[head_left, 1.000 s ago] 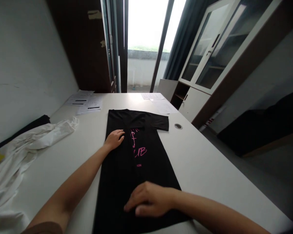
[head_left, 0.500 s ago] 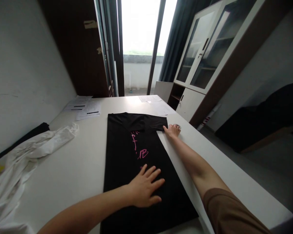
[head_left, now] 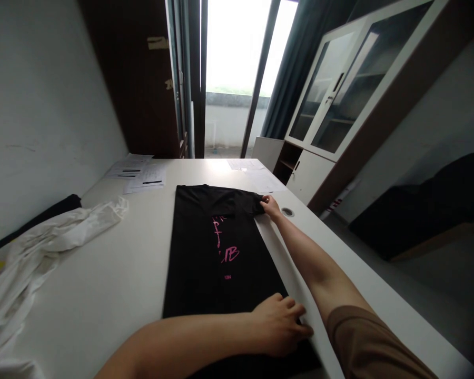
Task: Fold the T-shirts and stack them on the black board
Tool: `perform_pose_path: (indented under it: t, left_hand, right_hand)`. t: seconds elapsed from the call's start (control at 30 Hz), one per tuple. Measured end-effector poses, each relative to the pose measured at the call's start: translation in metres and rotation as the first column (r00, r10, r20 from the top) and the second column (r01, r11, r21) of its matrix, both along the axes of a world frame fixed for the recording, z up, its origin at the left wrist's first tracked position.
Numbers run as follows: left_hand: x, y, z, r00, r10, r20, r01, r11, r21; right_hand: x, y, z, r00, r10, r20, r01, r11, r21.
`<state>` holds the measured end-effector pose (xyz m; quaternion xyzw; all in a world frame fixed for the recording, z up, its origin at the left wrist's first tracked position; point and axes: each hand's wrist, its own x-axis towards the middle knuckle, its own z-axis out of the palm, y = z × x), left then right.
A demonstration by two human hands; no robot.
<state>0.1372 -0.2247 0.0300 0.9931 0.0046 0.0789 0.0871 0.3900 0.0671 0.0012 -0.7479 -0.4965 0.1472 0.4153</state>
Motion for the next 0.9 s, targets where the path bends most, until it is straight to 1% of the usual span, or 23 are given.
perform_pose_path:
  t: [0.03,0.1,0.17,0.23,0.33,0.4,0.5,0.63,0.7,0.77,0.9]
  left_hand:
    - [0.003,0.001,-0.002,1.0,-0.023,-0.005,0.023,1.0,-0.004]
    - [0.006,0.003,-0.005,0.999,-0.054,-0.005,0.054,0.998,-0.022]
    - [0.005,0.005,-0.007,0.998,-0.059,0.013,0.059,0.998,-0.037]
    - [0.0,0.006,-0.005,0.998,-0.059,0.031,0.06,0.997,-0.048]
    - [-0.014,0.008,0.003,0.998,-0.059,0.02,0.061,0.996,-0.068]
    - [-0.026,0.009,0.01,0.999,-0.041,0.01,0.042,0.997,-0.067]
    - [-0.046,0.009,0.018,1.0,0.005,0.022,-0.004,0.999,-0.048]
    - [-0.071,0.009,0.022,0.998,0.048,-0.035,-0.048,0.999,-0.019]
    - [-0.082,0.007,0.024,0.999,0.034,-0.041,-0.034,0.999,-0.006]
    - [-0.093,0.004,0.026,1.0,0.029,-0.01,-0.029,0.999,0.015]
    - [-0.116,-0.003,0.032,0.994,0.081,0.075,-0.088,0.992,0.091]
  right_hand:
    - [-0.002,0.002,0.002,0.999,0.019,-0.03,-0.018,0.999,0.027]
    - [-0.007,0.003,0.005,0.987,0.094,-0.133,-0.083,0.992,0.091]
    - [-0.011,0.004,0.006,0.946,0.189,-0.263,-0.159,0.978,0.133]
    - [-0.012,0.006,0.005,0.902,0.237,-0.361,-0.213,0.971,0.106]
    - [-0.011,0.01,0.003,0.871,0.213,-0.443,-0.223,0.974,0.03]
    - [-0.009,0.013,0.002,0.86,0.18,-0.477,-0.193,0.981,0.024]
    - [-0.009,0.018,0.002,0.841,0.165,-0.515,-0.161,0.986,0.053]
    - [-0.018,0.023,0.003,0.818,0.187,-0.545,-0.163,0.982,0.092]
    - [-0.028,0.027,0.005,0.806,0.213,-0.553,-0.172,0.977,0.126]
    - [-0.042,0.034,0.009,0.797,0.254,-0.548,-0.182,0.966,0.183]
    - [-0.081,0.053,0.023,0.786,0.353,-0.507,-0.217,0.926,0.307]
